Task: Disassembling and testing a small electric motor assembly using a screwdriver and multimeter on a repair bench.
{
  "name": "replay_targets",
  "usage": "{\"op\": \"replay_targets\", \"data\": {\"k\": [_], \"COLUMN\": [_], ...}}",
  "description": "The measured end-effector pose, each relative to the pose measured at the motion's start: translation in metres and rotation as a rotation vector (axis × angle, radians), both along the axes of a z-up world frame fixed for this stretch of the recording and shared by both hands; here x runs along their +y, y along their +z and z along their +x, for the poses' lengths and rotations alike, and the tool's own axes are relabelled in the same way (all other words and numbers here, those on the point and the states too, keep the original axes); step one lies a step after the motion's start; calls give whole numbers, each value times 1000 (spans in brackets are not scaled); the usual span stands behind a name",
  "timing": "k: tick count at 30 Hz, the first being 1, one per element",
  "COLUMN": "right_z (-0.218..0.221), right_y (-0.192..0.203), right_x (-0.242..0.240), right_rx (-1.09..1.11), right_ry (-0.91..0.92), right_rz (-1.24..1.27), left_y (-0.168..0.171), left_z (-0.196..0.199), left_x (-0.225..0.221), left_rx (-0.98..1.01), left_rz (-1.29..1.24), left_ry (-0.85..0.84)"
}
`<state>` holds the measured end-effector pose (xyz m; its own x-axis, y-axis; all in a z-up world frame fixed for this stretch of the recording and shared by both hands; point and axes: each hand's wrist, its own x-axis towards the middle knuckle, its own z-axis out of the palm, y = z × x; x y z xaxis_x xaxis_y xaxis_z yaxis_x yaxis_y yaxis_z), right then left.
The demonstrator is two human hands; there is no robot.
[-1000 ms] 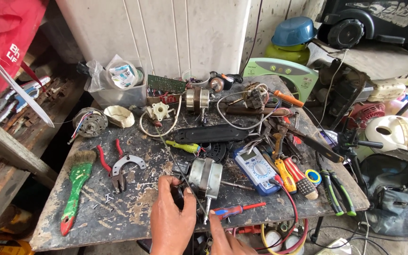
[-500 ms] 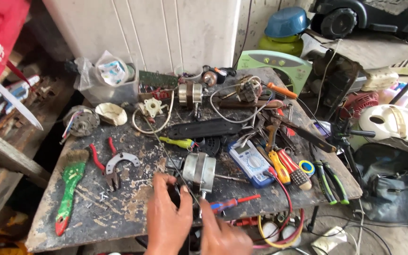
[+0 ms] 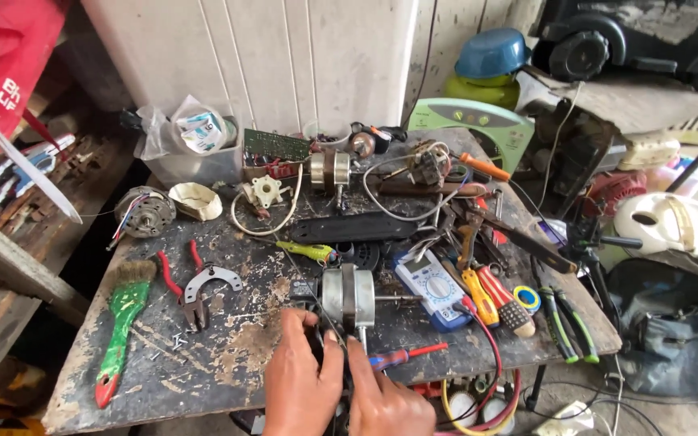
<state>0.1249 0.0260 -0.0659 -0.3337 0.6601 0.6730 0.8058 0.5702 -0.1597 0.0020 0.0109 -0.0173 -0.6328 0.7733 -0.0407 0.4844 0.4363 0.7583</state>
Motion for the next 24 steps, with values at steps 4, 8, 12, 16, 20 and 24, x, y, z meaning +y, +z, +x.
{"op": "replay_targets", "data": {"k": [4,8,12,16,20,24], "right_z": [35,14,0,28,7,4], "right_y": [-59,-14,2,-107,-19,-20], "right_x": [-6,-5,-1,-12,-3,1], "right_rx": [-234,-69,9,-63,51,43], "right_ry": [-60,-99,-14,-69,-121,30], "right_rz": [-537,42,80,-392,108,65], "left_y": [14,-1,1,6,0,15], "left_z": [4,-1,1,-1,0,5], "left_x": [0,-1,1,0,2,0], "left_rx": [-82,-30,-32,-81,-70,-153], "left_rz": [-36,-36,5,-1,52,23], "left_ry": [-20,-51,-6,6,-38,34]}}
